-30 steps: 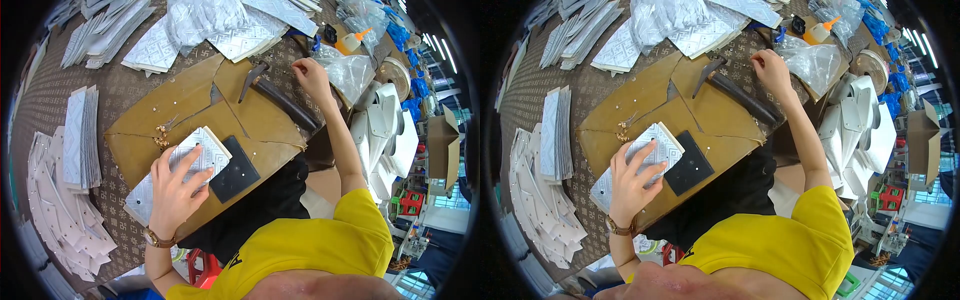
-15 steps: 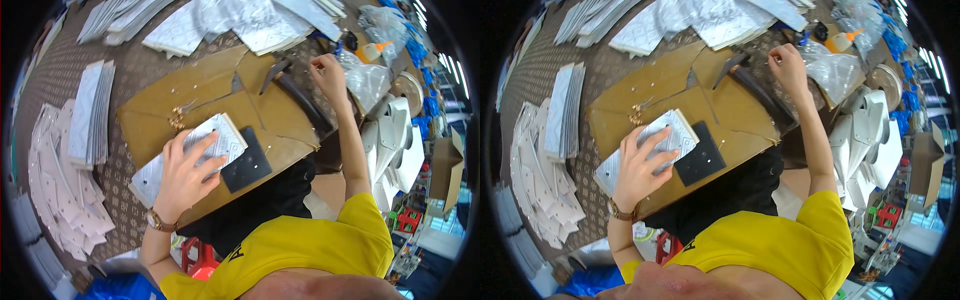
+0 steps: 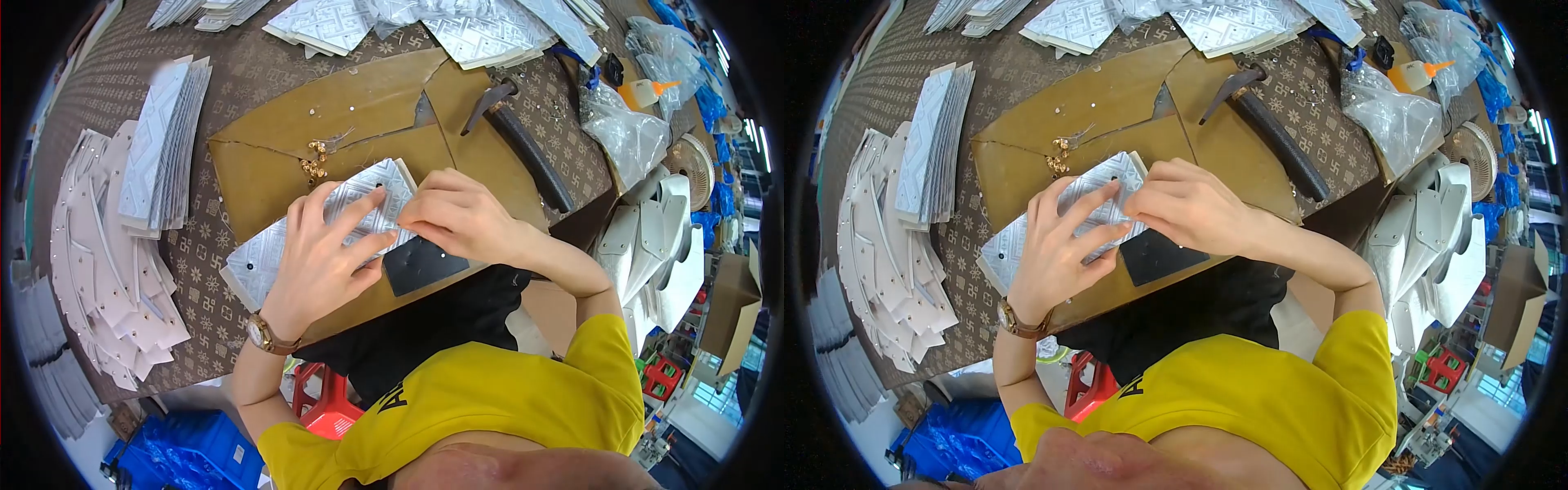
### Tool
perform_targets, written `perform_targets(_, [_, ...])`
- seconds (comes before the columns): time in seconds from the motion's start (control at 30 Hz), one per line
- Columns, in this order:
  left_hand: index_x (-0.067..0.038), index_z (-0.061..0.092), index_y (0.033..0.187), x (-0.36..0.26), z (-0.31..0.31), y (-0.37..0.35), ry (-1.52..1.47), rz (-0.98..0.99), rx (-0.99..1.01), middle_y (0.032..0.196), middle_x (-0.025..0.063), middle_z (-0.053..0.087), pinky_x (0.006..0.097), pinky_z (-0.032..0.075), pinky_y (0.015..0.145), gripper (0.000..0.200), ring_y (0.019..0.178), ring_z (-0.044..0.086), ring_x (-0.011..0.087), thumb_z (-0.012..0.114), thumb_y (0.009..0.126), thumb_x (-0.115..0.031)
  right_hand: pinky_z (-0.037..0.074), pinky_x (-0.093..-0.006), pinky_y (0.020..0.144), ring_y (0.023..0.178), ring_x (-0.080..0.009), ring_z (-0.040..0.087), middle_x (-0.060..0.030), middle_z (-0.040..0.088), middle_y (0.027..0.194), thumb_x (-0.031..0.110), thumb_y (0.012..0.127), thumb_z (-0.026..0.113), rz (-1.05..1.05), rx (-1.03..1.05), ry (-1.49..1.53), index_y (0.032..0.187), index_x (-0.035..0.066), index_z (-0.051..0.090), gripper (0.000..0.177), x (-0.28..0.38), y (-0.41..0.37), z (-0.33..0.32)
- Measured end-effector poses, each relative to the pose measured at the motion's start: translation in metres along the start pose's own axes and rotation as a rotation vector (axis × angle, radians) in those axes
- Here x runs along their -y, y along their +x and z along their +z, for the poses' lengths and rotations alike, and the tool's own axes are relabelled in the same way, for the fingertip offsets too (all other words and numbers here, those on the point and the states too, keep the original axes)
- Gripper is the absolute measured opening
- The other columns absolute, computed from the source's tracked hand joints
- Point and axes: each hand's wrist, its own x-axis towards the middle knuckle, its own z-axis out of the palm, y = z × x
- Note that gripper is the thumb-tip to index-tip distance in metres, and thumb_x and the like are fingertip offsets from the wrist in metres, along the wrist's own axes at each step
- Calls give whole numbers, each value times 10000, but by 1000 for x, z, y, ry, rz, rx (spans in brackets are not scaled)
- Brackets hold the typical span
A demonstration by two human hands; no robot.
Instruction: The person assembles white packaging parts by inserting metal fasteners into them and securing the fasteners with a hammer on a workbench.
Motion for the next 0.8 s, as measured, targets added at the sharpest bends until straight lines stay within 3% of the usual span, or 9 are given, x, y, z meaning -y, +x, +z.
perform_targets(0.1, [-220,784,1057,0,0,0,4,5,-3,1486,7,594,546,418,1028,340,1307,479,409,828,725,-165,532,-382,794,911,-270,655,-37,738,993,40,798,789,-173,125,-203,1006,62,728,218,3,1,-4])
perform_targets(0.27, [-219,785,1057,1,0,0,-5,5,3,1490,9,588,548,420,1023,344,1308,480,409,831,720,-160,529,-391,824,975,-271,662,-44,747,1020,91,777,779,-291,137,-374,1010,60,720,242,10,-7,-17])
perform_targets(0.33, [-220,786,1058,1,1,-1,-14,3,-5,1490,9,587,548,419,1024,352,1309,480,409,836,716,-156,531,-408,840,1009,-291,659,-59,735,1045,136,819,794,-40,-59,-452,1011,52,709,226,-5,-13,-39])
perform_targets(0.4, [-220,786,1058,1,2,-2,-20,4,-12,1487,11,588,549,418,1026,353,1309,481,409,839,716,-155,531,-440,826,985,-328,653,-75,701,1007,178,886,792,200,-294,-773,1028,49,695,215,-27,-16,-52])
perform_targets(0.47, [-219,786,1059,2,1,-2,-25,19,-15,1482,14,590,552,417,1030,354,1310,482,409,845,716,-153,533,-455,789,957,-343,633,-93,659,958,181,959,748,385,-351,-962,1061,49,689,177,-48,-31,-61])
perform_targets(0.5, [-219,786,1059,2,0,-2,-20,19,-19,1482,14,590,552,417,1030,354,1310,482,409,845,716,-153,533,-455,789,957,-343,633,-93,659,958,181,959,748,380,-355,-963,1061,49,689,177,-54,-40,-62])
perform_targets(0.63, [-218,786,1063,3,1,-3,-12,36,-19,1451,23,600,557,416,1039,355,1322,477,411,855,721,-156,534,-428,750,878,-337,636,-115,625,915,250,975,749,528,-204,-922,1128,37,669,274,-62,-57,-72])
perform_targets(0.73, [-208,778,1046,6,2,-5,-36,27,0,1408,26,614,559,419,1045,337,1326,484,413,864,723,-161,537,-398,696,787,-318,642,-124,613,859,346,1000,718,597,-212,-476,1145,0,654,381,-11,-46,-93])
perform_targets(0.8, [-204,774,1035,5,3,-7,-44,19,9,1395,24,619,558,423,1042,330,1323,489,414,868,721,-164,536,-393,657,696,-308,634,-115,609,803,383,996,697,655,-417,4,1160,-14,641,433,34,-54,-99])
